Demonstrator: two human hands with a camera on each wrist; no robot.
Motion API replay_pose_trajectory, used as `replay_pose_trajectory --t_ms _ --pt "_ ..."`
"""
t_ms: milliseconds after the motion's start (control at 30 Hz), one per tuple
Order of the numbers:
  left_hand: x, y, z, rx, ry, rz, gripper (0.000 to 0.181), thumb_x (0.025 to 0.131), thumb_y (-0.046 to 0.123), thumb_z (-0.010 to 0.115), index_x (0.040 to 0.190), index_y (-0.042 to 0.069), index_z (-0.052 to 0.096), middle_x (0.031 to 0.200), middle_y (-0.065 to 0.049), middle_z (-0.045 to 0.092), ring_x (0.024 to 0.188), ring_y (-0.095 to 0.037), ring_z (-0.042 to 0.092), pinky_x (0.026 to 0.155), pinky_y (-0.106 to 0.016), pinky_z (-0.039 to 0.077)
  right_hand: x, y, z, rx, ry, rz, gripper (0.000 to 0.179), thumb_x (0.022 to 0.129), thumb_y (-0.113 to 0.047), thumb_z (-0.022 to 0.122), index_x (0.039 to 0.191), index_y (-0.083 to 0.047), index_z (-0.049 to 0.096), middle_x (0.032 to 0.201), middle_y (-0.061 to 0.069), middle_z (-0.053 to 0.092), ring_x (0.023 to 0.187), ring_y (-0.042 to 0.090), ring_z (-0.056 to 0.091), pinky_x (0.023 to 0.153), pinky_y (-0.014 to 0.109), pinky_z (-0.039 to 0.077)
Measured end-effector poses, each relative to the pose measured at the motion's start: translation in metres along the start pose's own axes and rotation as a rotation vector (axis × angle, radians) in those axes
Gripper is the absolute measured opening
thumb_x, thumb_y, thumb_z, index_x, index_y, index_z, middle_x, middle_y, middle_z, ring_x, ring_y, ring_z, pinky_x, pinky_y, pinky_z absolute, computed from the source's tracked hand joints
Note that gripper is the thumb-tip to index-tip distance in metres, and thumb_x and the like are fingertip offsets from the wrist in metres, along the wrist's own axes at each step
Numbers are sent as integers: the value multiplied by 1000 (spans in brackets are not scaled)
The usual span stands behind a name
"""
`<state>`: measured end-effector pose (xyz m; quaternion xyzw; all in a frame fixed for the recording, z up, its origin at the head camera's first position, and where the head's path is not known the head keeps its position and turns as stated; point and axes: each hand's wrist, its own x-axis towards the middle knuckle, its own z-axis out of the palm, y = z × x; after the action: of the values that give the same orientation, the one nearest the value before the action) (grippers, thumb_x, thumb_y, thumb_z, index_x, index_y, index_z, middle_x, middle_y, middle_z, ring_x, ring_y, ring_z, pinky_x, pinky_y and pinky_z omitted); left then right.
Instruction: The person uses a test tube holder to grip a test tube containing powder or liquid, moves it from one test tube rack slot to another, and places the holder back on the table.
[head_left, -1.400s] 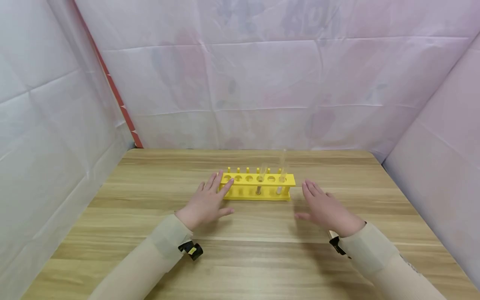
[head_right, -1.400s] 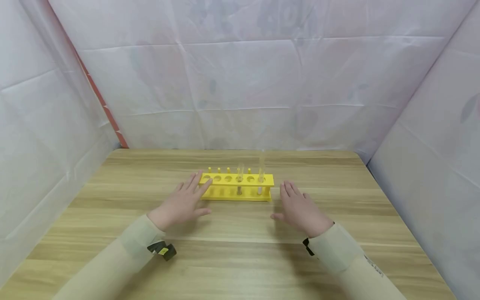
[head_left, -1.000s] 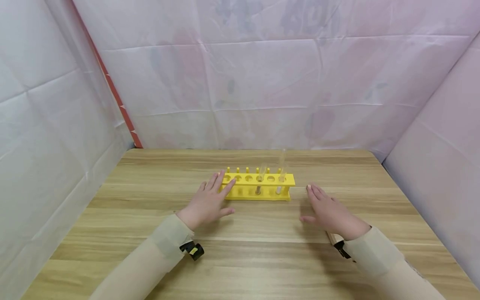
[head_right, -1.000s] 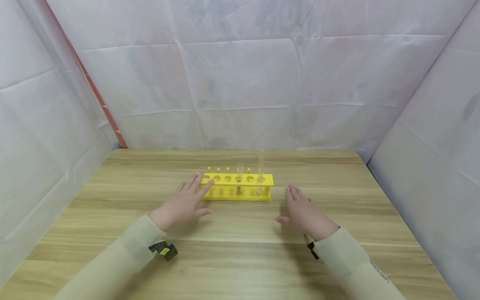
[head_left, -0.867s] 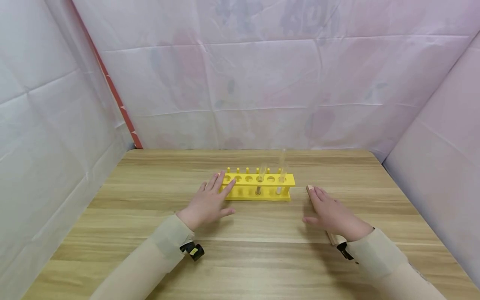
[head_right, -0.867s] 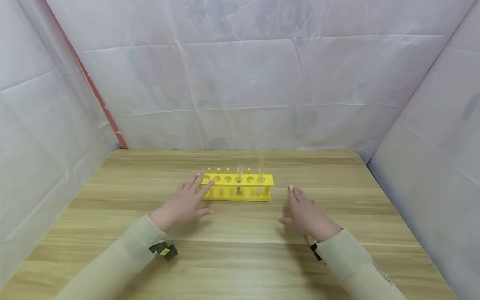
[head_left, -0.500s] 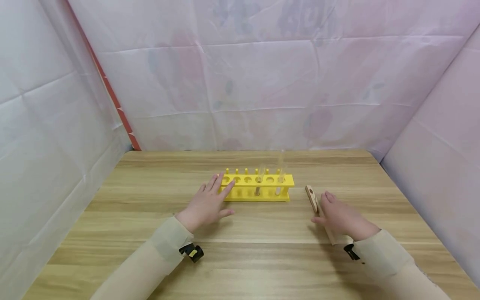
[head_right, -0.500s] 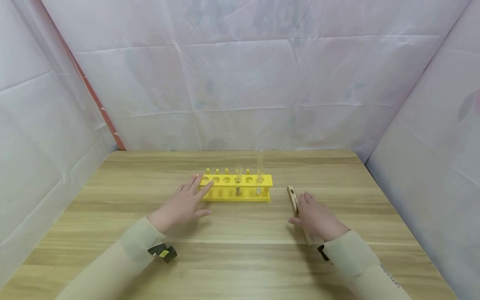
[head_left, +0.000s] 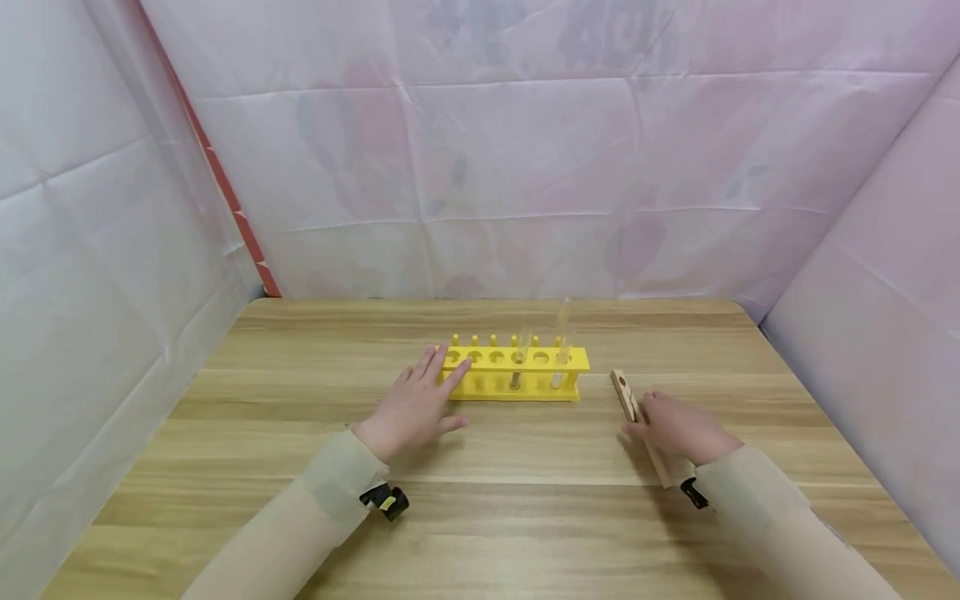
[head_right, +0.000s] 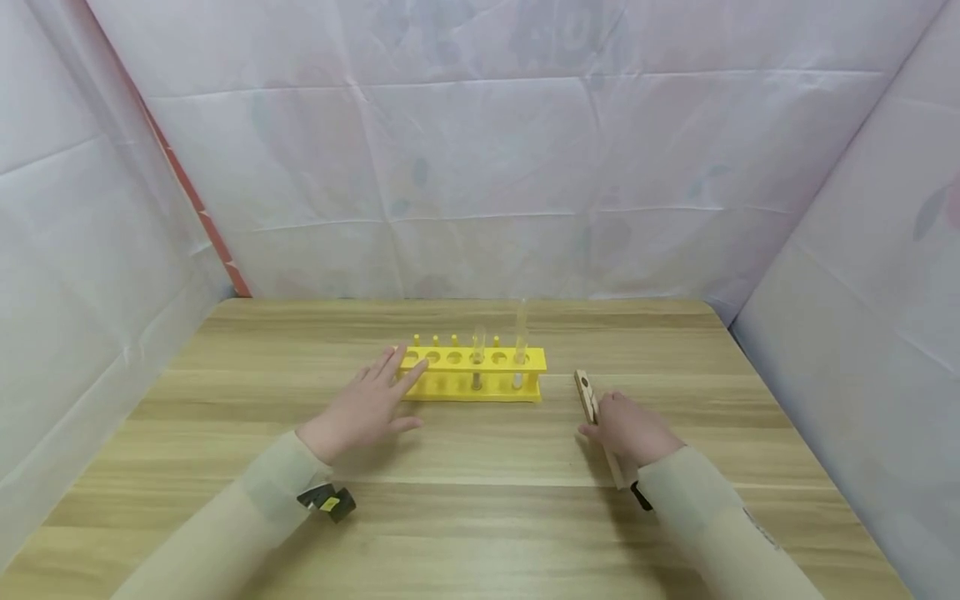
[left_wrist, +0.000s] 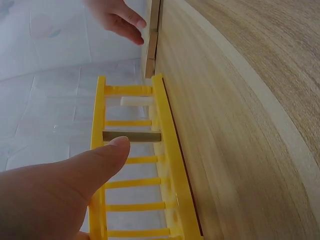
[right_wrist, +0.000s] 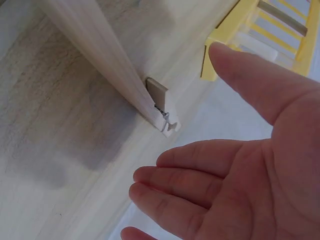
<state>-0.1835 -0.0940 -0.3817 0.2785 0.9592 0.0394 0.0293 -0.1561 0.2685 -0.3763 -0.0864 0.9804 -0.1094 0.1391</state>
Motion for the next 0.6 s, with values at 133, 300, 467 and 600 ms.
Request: replay_pose_trajectory --t_ms 133,300,467,600 --pt "1 1 0 14 -20 -4 82 88 54 53 151 21 14 154 -18 -1 140 -35 5 105 -55 24 1 -1 1 -6 -5 40 34 89 -33 60 68 -9 48 61 1 43 53 15 43 49 30 36" --pt "2 0 1 23 -41 -12 83 88 54 53 151 22 11 154 -18 -3 140 -35 4 105 -55 24 5 0 3 -37 -10 73 37 89 -35 60 64 -10 47 57 1 44 51 15 43 47 30 37" --pt "2 1 0 40 -18 0 84 87 54 54 151 21 12 154 -18 -2 140 -35 6 104 -55 27 10 1 5 -57 0 107 38 88 -37 61 64 -11 48 57 2 45 50 15 43 45 29 37" --pt "0 3 -2 40 -19 -2 84 87 54 55 151 20 13 154 -19 -2 140 -35 7 104 -55 27 14 1 6 -81 14 109 38 88 -37 61 64 -10 49 58 2 46 50 15 44 44 29 37"
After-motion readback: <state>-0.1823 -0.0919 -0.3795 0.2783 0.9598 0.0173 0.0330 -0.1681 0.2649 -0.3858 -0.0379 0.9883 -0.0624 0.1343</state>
